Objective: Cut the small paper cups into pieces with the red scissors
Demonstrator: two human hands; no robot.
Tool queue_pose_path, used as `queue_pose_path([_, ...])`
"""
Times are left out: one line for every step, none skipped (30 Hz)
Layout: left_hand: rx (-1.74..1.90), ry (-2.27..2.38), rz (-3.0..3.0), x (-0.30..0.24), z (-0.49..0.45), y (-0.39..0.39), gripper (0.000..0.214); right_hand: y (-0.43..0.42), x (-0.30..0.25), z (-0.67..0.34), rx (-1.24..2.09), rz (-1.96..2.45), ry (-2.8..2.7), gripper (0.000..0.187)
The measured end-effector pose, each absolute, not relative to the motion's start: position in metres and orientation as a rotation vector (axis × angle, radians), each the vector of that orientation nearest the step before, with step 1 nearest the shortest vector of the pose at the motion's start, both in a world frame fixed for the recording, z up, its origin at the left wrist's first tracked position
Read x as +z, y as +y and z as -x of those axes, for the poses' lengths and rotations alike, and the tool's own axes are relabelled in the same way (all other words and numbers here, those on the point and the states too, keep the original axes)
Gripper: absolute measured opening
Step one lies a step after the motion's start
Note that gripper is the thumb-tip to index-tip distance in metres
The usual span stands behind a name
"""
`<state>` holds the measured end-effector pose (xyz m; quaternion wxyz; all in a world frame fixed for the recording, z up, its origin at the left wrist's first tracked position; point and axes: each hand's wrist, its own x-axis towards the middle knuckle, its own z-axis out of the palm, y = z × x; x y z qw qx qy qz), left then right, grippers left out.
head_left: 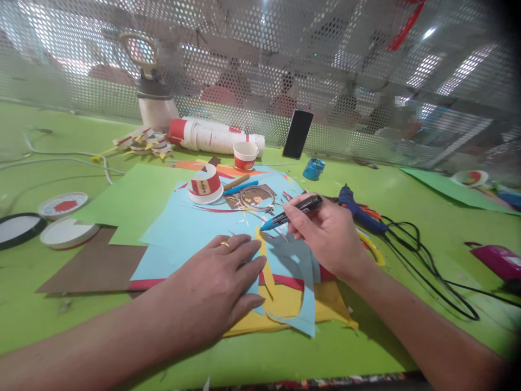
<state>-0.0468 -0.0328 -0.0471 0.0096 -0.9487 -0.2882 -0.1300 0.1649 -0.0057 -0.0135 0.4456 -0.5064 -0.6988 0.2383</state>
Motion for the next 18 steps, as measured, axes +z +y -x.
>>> queue_pose_path([-0.404, -0.901, 2.964, -0.047, 0.0466, -0.0327, 0.035, -0.0058, -0.0136, -0.165, 0.595, 1.255, -1.73, 0.024])
queue_pose_path([-0.401, -0.904, 2.965, -0.0467, 0.0464, -0.0327, 0.035, -0.0058, -0.0139, -0.1653, 0.6, 1.255, -1.727, 0.024])
queue_pose_path([-0.394, -0.907, 2.969, -0.0465, 0.0462, -0.0327, 0.034, -0.0057, -0.0143, -0.1655, 0.607, 1.251, -1.726, 0.024])
queue_pose_path([-0.39, -0.91, 2.972, -0.0463, 0.046, -0.0328, 0.034, -0.0056, -0.0148, -0.1658, 0.613, 1.246, -1.726, 0.024])
queue_pose_path([-0.39, -0.911, 2.974, -0.0462, 0.0458, -0.0328, 0.034, -0.0054, -0.0154, -0.166, 0.616, 1.239, -1.725, 0.024])
queue_pose_path([-0.393, -0.912, 2.975, -0.0462, 0.0457, -0.0329, 0.034, -0.0052, -0.0158, -0.166, 0.616, 1.233, -1.725, 0.024])
queue_pose_path([-0.399, -0.914, 2.975, -0.0464, 0.0456, -0.033, 0.034, -0.0051, -0.0162, -0.166, 0.615, 1.229, -1.724, 0.024])
queue_pose_path([-0.407, -0.916, 2.975, -0.0466, 0.0455, -0.033, 0.034, -0.005, -0.0165, -0.1657, 0.615, 1.225, -1.724, 0.024])
queue_pose_path([-0.415, -0.918, 2.975, -0.0469, 0.0455, -0.033, 0.033, -0.005, -0.0166, -0.1654, 0.618, 1.22, -1.725, 0.023])
queue_pose_path([-0.421, -0.918, 2.974, -0.0471, 0.0455, -0.0329, 0.033, -0.0049, -0.0167, -0.165, 0.62, 1.215, -1.725, 0.023])
queue_pose_path([-0.427, -0.918, 2.97, -0.0474, 0.0455, -0.0328, 0.033, -0.0049, -0.0166, -0.1646, 0.623, 1.211, -1.725, 0.023])
queue_pose_path([-0.43, -0.919, 2.965, -0.0475, 0.0455, -0.0327, 0.033, -0.0048, -0.0165, -0.1642, 0.628, 1.21, -1.726, 0.022])
queue_pose_path([-0.432, -0.916, 2.96, -0.0475, 0.0455, -0.0327, 0.033, -0.0047, -0.0164, -0.1638, 0.63, 1.21, -1.727, 0.022])
queue_pose_path([-0.428, -0.914, 2.958, -0.0474, 0.0455, -0.0327, 0.033, -0.0047, -0.0163, -0.1635, 0.63, 1.212, -1.729, 0.021])
queue_pose_path([-0.422, -0.91, 2.957, -0.0473, 0.0455, -0.0327, 0.034, -0.0046, -0.0163, -0.1633, 0.629, 1.214, -1.731, 0.021])
queue_pose_path([-0.414, -0.908, 2.959, -0.047, 0.0455, -0.0328, 0.034, -0.0046, -0.0162, -0.1632, 0.628, 1.214, -1.733, 0.02])
queue_pose_path([-0.41, -0.907, 2.96, -0.0467, 0.0455, -0.0329, 0.034, -0.0048, -0.0162, -0.1631, 0.629, 1.211, -1.735, 0.02])
queue_pose_path([-0.404, -0.908, 2.961, -0.0464, 0.0455, -0.0329, 0.034, -0.005, -0.0163, -0.1631, 0.63, 1.207, -1.735, 0.02])
